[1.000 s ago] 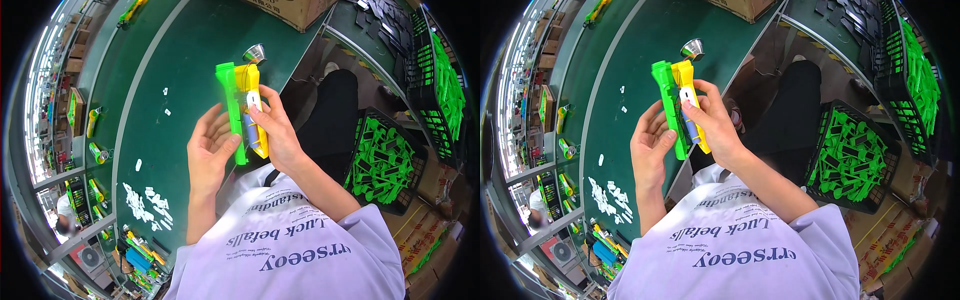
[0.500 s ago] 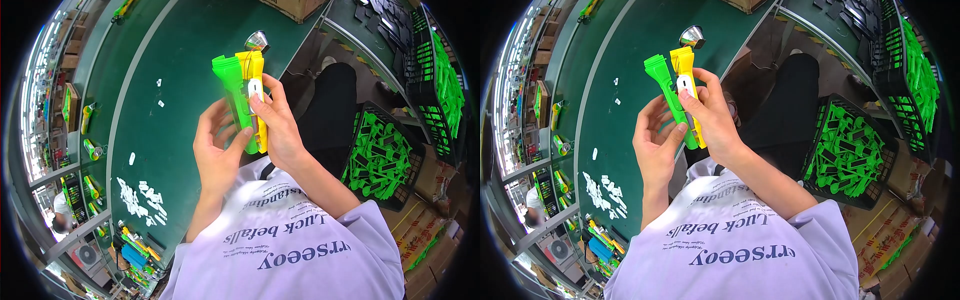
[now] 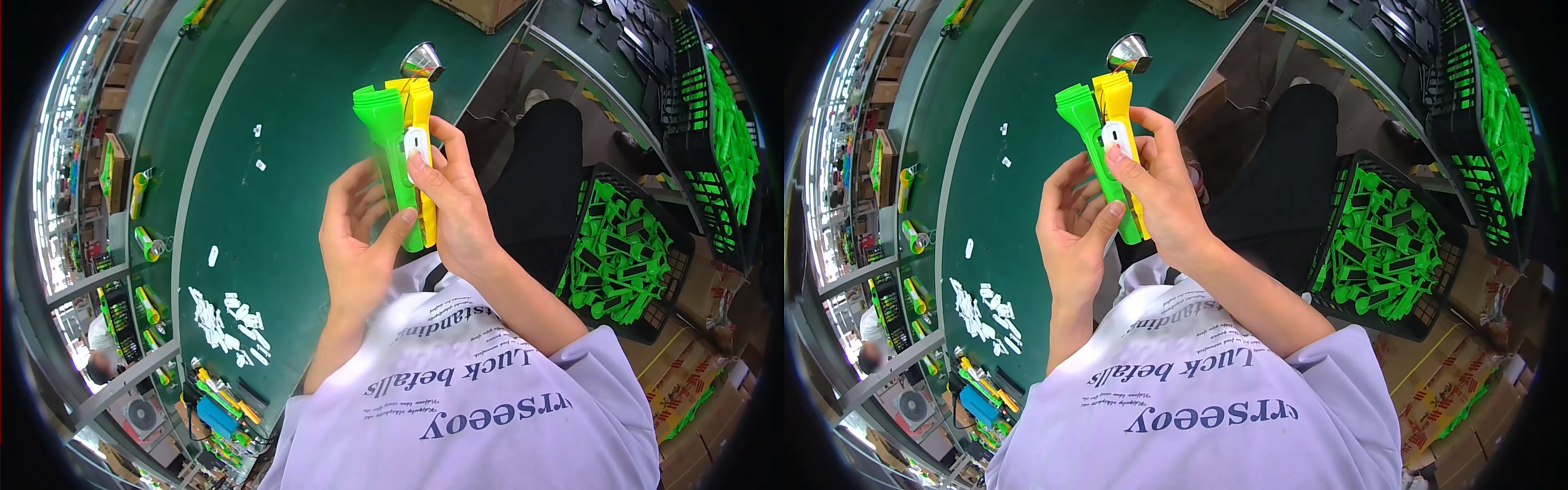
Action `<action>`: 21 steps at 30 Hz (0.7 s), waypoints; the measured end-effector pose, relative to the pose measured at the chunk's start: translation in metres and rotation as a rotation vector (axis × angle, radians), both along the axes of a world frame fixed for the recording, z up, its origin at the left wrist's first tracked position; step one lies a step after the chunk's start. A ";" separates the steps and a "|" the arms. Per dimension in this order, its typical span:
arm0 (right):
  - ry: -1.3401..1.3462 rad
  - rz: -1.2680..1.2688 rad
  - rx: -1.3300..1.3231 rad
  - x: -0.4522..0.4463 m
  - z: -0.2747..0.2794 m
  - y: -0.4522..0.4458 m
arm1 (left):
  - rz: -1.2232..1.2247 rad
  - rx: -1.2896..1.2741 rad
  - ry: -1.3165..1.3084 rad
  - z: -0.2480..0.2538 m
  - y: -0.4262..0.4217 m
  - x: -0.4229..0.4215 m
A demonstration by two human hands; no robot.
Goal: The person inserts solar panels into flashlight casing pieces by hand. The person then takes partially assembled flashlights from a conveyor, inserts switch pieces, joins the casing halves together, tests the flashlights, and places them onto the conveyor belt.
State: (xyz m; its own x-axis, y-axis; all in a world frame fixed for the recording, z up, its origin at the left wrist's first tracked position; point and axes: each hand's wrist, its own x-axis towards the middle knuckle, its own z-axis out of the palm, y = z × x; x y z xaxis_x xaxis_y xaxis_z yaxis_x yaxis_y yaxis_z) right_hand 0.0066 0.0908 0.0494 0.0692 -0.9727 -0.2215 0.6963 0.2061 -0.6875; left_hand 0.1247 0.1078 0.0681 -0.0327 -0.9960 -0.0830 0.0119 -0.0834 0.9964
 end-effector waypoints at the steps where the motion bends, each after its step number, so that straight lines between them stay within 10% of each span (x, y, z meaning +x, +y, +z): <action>1: 0.000 0.001 0.001 0.000 0.000 0.001 | 0.008 0.019 0.024 0.001 0.000 0.000; 21: 0.013 -0.038 -0.053 0.005 -0.012 0.002 | 0.013 0.038 0.056 -0.003 0.000 -0.007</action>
State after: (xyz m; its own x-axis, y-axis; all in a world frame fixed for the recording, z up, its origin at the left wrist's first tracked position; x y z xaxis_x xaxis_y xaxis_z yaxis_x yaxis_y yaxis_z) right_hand 0.0112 0.0929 0.0374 0.0290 -0.9850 -0.1702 0.6942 0.1424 -0.7056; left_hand 0.1181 0.1083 0.0649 -0.0258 -0.9926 -0.1189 0.0686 -0.1204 0.9903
